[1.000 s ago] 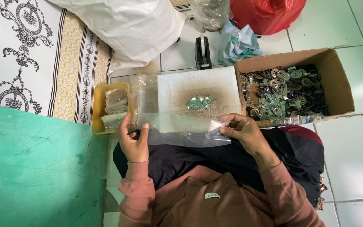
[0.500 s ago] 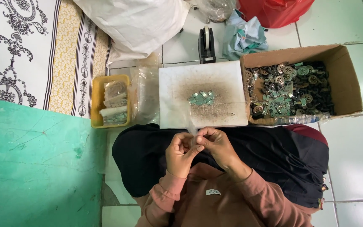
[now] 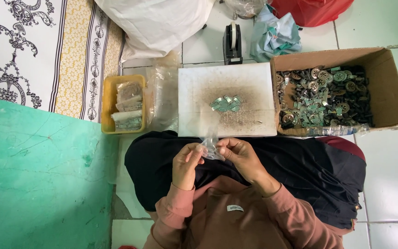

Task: Sorting small metal components from a bulk box and packaging them into individual plastic bags.

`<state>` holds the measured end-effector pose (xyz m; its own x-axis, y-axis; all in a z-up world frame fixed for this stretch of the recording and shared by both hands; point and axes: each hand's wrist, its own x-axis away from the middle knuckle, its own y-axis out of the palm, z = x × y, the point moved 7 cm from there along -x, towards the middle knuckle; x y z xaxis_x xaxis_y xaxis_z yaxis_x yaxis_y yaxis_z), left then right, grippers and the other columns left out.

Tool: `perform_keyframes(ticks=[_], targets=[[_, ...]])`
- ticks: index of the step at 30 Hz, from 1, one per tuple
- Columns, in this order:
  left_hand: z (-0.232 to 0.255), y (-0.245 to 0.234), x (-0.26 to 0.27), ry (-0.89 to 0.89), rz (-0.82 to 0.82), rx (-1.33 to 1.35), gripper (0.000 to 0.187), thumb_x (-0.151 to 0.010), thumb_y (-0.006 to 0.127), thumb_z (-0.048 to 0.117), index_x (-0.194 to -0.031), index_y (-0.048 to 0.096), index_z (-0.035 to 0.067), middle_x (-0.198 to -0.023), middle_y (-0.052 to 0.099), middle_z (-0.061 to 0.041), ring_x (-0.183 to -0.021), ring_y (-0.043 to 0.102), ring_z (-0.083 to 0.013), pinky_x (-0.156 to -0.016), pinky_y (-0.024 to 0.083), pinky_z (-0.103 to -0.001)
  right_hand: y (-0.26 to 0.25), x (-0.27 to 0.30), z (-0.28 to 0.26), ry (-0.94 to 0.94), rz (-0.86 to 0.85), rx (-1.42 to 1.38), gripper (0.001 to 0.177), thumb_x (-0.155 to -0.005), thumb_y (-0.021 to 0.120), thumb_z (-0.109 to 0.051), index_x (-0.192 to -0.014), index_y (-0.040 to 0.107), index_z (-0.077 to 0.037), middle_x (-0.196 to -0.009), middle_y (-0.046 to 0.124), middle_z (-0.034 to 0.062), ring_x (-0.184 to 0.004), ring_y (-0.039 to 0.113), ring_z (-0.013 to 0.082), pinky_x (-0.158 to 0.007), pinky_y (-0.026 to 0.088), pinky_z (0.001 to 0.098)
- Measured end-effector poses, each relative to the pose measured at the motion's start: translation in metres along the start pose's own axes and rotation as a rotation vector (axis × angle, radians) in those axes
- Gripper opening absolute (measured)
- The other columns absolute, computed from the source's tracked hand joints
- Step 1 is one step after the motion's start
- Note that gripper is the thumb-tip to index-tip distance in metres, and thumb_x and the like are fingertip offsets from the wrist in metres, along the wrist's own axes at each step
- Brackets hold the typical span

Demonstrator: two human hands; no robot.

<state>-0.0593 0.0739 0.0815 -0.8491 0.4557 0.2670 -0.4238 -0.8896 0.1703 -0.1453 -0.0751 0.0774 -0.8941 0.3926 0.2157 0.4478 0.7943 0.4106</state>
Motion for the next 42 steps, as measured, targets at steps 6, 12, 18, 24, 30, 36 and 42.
perform_keyframes(ticks=[6,12,18,24,30,36,42], targets=[[-0.032,0.004,0.001,-0.225,-0.16,0.33,0.019,-0.099,0.064,0.026,-0.094,0.063,0.008,-0.071,0.06,-0.009,-0.068,0.051,-0.0132,-0.066,0.037,-0.024,-0.002,-0.004,0.004,0.069,-0.004,-0.126,0.027,-0.105,0.061,-0.023,-0.091,0.064,-0.001,-0.071,0.058,0.0067,-0.067,0.062,0.0157,-0.069,0.055,0.0302],[-0.011,0.024,0.015,-0.064,-0.344,0.092,0.021,-0.098,0.069,0.016,-0.085,0.07,-0.001,-0.062,0.056,-0.008,-0.063,0.048,-0.0126,-0.066,0.045,-0.025,-0.004,0.0,0.013,0.248,0.031,-0.335,0.03,-0.109,0.054,-0.026,-0.09,0.059,-0.004,-0.067,0.055,0.0026,-0.059,0.059,0.0132,-0.066,0.055,0.0282],[0.003,0.015,0.013,0.084,-0.173,0.341,0.023,-0.106,0.059,0.023,-0.088,0.059,0.008,-0.085,0.058,-0.006,-0.084,0.06,-0.0165,-0.089,0.048,-0.03,0.018,0.003,-0.04,-0.045,-0.119,0.247,0.042,-0.077,0.09,-0.003,-0.109,0.062,0.0,-0.079,0.057,0.0083,-0.077,0.059,0.018,-0.072,0.05,0.0294],[0.043,0.039,0.03,0.444,-0.154,-0.42,0.027,-0.077,0.091,0.026,-0.093,0.076,0.01,-0.077,0.075,-0.004,-0.075,0.072,-0.0186,-0.075,0.057,-0.029,-0.009,-0.003,-0.057,-0.235,0.158,0.359,0.016,-0.096,0.071,-0.007,-0.108,0.062,-0.002,-0.089,0.06,0.0144,-0.076,0.071,0.0265,-0.068,0.062,0.0394],[0.051,-0.002,0.019,0.644,0.203,-0.462,0.055,-0.092,0.077,0.031,-0.136,0.053,0.01,-0.139,0.05,-0.009,-0.121,0.05,-0.0226,-0.094,0.047,-0.034,-0.025,-0.007,-0.047,-0.069,0.057,0.018,0.025,-0.099,0.067,-0.018,-0.101,0.06,0.005,-0.063,0.059,0.0125,-0.032,0.057,0.0162,-0.028,0.051,0.0257],[-0.011,-0.014,-0.038,0.341,0.033,-0.08,0.059,-0.102,0.065,0.035,-0.149,0.043,0.007,-0.141,0.054,-0.015,-0.133,0.05,-0.024,-0.112,0.041,-0.045,-0.018,-0.002,-0.044,0.005,0.011,-0.121,0.022,-0.098,0.063,-0.014,-0.099,0.062,0.008,-0.064,0.062,0.0125,-0.038,0.059,0.0116,-0.031,0.05,0.0211],[0.009,-0.052,-0.052,0.356,0.302,-0.43,0.02,-0.102,0.067,0.029,-0.107,0.072,0.01,-0.065,0.069,-0.005,-0.059,0.067,-0.0184,-0.063,0.054,-0.031,-0.065,-0.021,-0.039,-0.132,0.256,-0.005,0.009,-0.103,0.057,-0.004,-0.112,0.06,-0.001,-0.079,0.053,0.0044,-0.04,0.057,0.0134,-0.036,0.045,0.0209]])
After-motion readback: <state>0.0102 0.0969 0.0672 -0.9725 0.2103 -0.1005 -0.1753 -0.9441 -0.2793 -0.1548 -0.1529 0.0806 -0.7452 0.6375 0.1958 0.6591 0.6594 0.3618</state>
